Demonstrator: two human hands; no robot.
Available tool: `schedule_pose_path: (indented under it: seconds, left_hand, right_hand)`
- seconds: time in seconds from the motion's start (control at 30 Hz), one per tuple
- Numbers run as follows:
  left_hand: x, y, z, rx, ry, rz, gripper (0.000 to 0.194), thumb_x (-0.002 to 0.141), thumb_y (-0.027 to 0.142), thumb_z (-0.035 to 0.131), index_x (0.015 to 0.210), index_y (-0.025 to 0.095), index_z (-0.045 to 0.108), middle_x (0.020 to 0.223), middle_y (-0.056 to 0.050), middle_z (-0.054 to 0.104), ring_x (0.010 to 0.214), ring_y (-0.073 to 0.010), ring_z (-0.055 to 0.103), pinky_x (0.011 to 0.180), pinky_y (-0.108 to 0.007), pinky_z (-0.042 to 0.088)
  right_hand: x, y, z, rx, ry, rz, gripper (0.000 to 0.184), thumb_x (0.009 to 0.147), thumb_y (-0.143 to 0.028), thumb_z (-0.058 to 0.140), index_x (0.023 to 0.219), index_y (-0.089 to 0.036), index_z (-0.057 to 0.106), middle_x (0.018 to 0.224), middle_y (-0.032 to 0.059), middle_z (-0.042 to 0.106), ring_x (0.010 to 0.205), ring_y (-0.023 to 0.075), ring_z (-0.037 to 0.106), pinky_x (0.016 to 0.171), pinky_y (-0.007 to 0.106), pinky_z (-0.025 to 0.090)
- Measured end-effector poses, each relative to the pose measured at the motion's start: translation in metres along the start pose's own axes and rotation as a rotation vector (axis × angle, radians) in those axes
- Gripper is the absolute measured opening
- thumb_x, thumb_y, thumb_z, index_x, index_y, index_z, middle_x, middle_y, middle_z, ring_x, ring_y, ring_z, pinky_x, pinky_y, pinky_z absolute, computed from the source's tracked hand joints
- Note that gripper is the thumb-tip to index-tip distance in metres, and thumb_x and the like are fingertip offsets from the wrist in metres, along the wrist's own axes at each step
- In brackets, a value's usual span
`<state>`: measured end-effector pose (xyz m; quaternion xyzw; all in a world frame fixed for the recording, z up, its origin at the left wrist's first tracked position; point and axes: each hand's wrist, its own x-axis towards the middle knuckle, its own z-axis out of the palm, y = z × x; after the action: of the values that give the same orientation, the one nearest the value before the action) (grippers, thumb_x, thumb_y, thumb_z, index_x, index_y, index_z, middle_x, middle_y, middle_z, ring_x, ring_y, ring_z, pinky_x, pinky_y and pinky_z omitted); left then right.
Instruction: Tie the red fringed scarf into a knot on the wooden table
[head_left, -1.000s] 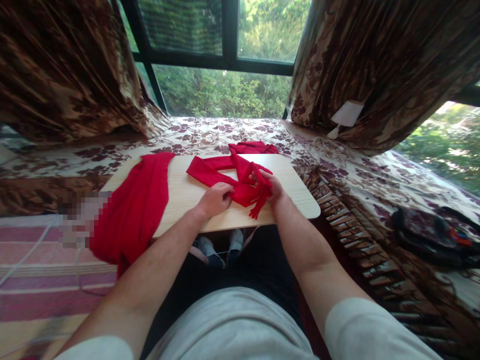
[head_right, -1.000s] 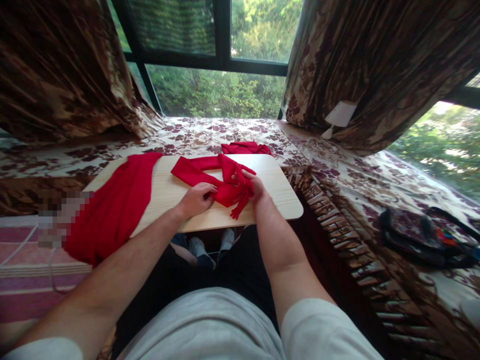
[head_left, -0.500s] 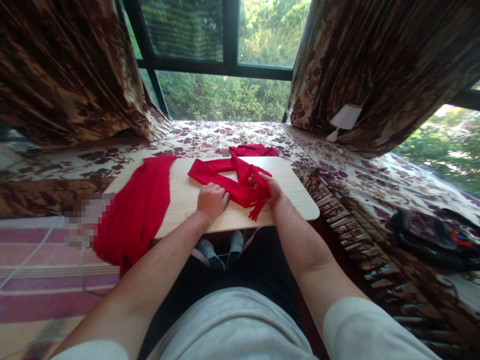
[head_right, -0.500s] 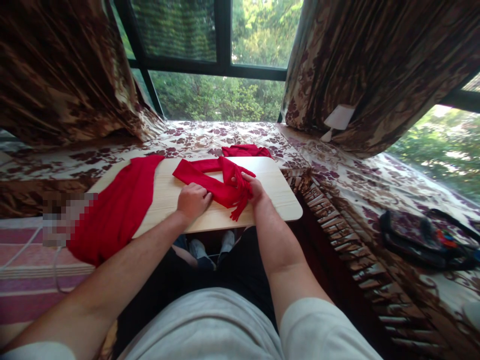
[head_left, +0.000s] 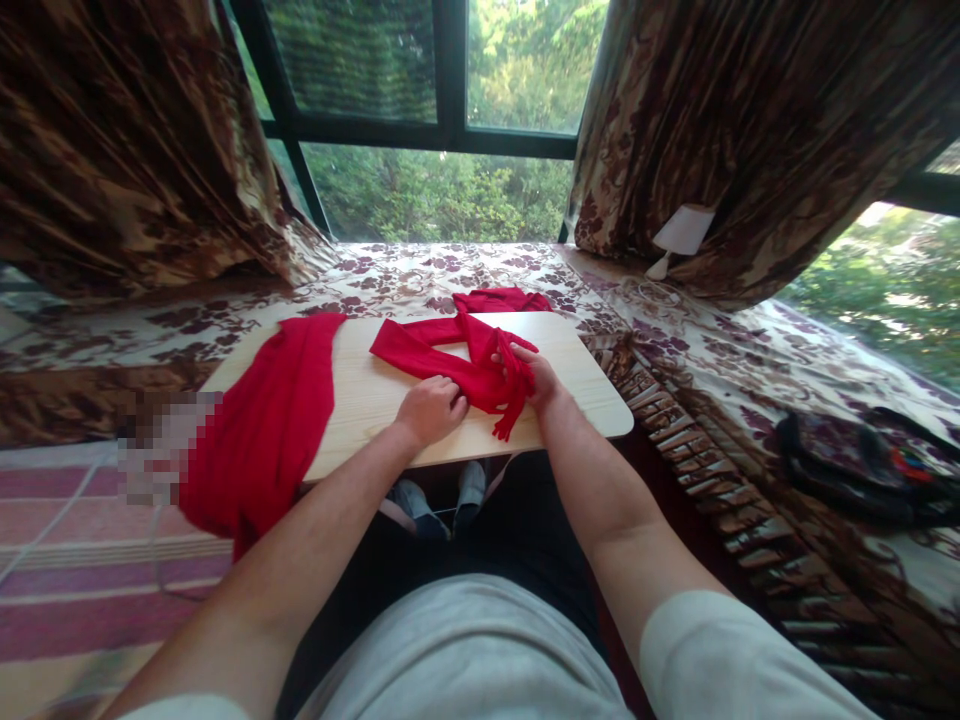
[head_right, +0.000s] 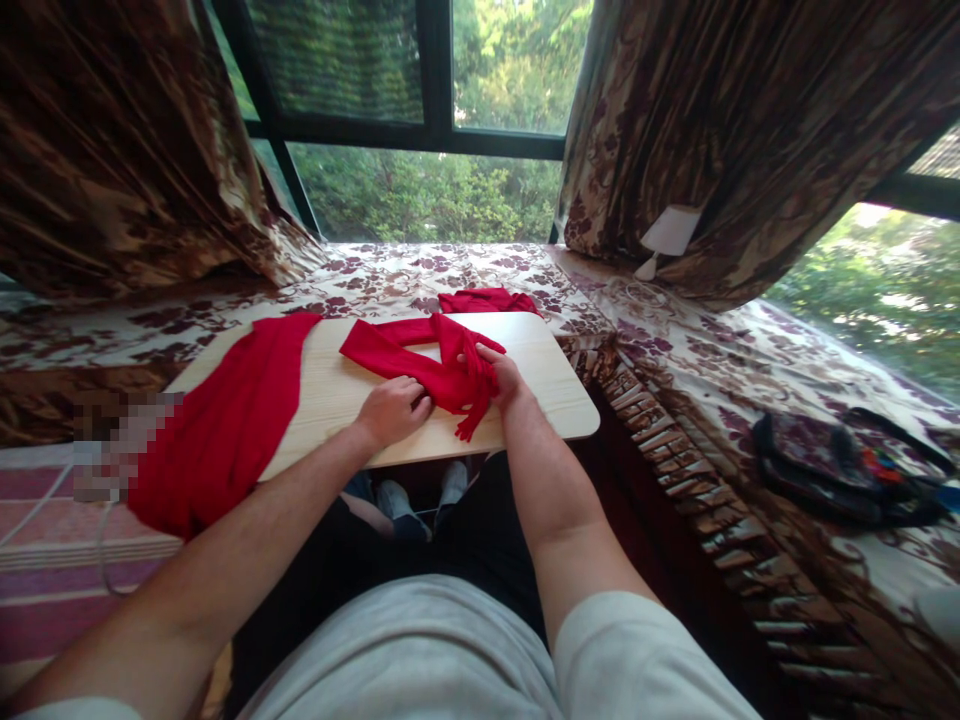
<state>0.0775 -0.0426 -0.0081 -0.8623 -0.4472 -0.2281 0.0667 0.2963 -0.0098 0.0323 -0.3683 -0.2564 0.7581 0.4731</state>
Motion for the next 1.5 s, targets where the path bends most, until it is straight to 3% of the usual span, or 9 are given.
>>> schedule_pose_path:
  seconds: [0.1,0.33,0.53,0.73,0.87,1.1,1.2,1.33,1.5]
  left_hand:
    - [0.001,0.000,-0.001,-0.017,-0.029,-0.029,0.025,0.093,0.033,0.051,0.089,0.017,0.069,0.088,-0.011,0.070,0.089,-0.0251,0.063,0.083,-0.037,0.050]
    - [0.004,0.000,-0.001,-0.039,-0.068,0.019,0.030,0.092,0.036,0.051,0.093,0.016,0.073,0.099,-0.013,0.073,0.104,-0.0290,0.059,0.099,-0.042,0.045]
    - [0.005,0.008,-0.001,0.022,-0.178,-0.104,0.045,0.093,0.049,0.046,0.100,0.015,0.075,0.108,-0.017,0.072,0.111,-0.0319,0.057,0.101,-0.047,0.040]
    - [0.019,0.010,-0.003,0.055,-0.288,-0.128,0.051,0.093,0.049,0.041,0.116,0.017,0.073,0.124,-0.016,0.069,0.124,-0.0371,0.048,0.102,-0.053,0.035]
    - [0.025,0.012,-0.002,0.062,-0.300,-0.143,0.057,0.092,0.050,0.040,0.133,0.019,0.064,0.138,-0.015,0.062,0.130,-0.0381,0.044,0.103,-0.054,0.034]
    - [0.027,0.022,-0.003,0.071,-0.293,-0.211,0.049,0.094,0.042,0.038,0.124,0.019,0.070,0.131,-0.015,0.066,0.127,-0.0390,0.046,0.101,-0.055,0.037]
    - [0.025,0.018,-0.001,0.069,-0.265,-0.186,0.045,0.092,0.035,0.042,0.119,0.016,0.072,0.126,-0.017,0.068,0.125,-0.0391,0.050,0.103,-0.055,0.037]
    - [0.022,0.008,0.006,-0.005,-0.207,-0.132,0.041,0.091,0.028,0.045,0.115,0.014,0.074,0.119,-0.018,0.071,0.118,-0.0342,0.059,0.107,-0.049,0.038]
    - [0.023,0.000,0.016,-0.165,-0.145,-0.228,0.040,0.094,0.023,0.039,0.113,0.014,0.073,0.111,-0.016,0.074,0.112,-0.0287,0.065,0.105,-0.043,0.044]
  right_hand:
    - [0.001,0.001,-0.001,0.008,-0.002,0.008,0.042,0.104,-0.034,0.036,0.091,-0.013,0.070,0.066,0.0081,0.074,0.062,0.0199,0.073,0.067,0.032,0.063]
    - [0.002,0.002,-0.001,-0.046,0.025,-0.065,0.038,0.103,-0.031,0.040,0.085,-0.016,0.070,0.068,0.0061,0.074,0.062,0.0176,0.072,0.072,0.030,0.062]
    - [0.004,0.003,-0.003,0.004,0.012,-0.049,0.038,0.103,-0.033,0.041,0.089,-0.014,0.070,0.071,0.0060,0.075,0.066,0.0179,0.073,0.075,0.032,0.062]
    - [0.005,0.002,-0.003,-0.063,0.044,-0.077,0.037,0.102,-0.031,0.041,0.085,-0.015,0.069,0.069,0.0060,0.074,0.060,0.0164,0.071,0.065,0.027,0.062]
    - [0.005,0.000,-0.003,-0.070,0.031,-0.050,0.041,0.104,-0.032,0.037,0.084,-0.016,0.068,0.066,0.0058,0.073,0.058,0.0159,0.071,0.060,0.025,0.060]
    - [0.007,0.001,0.000,-0.078,0.022,0.030,0.043,0.104,-0.033,0.036,0.085,-0.013,0.068,0.064,0.0078,0.072,0.059,0.0176,0.071,0.062,0.028,0.062]
    - [0.014,-0.008,0.003,-0.158,0.027,-0.001,0.028,0.100,-0.026,0.046,0.087,-0.014,0.068,0.068,0.0067,0.074,0.061,0.0160,0.072,0.066,0.026,0.062]
    - [0.029,-0.036,0.009,-0.286,0.003,-0.145,0.012,0.092,-0.018,0.056,0.088,-0.015,0.067,0.066,0.0040,0.073,0.060,0.0154,0.070,0.065,0.025,0.061]
    - [0.056,-0.066,0.019,-0.475,0.101,-0.277,0.005,0.084,-0.013,0.063,0.082,-0.015,0.067,0.067,0.0027,0.072,0.059,0.0156,0.068,0.066,0.029,0.061]
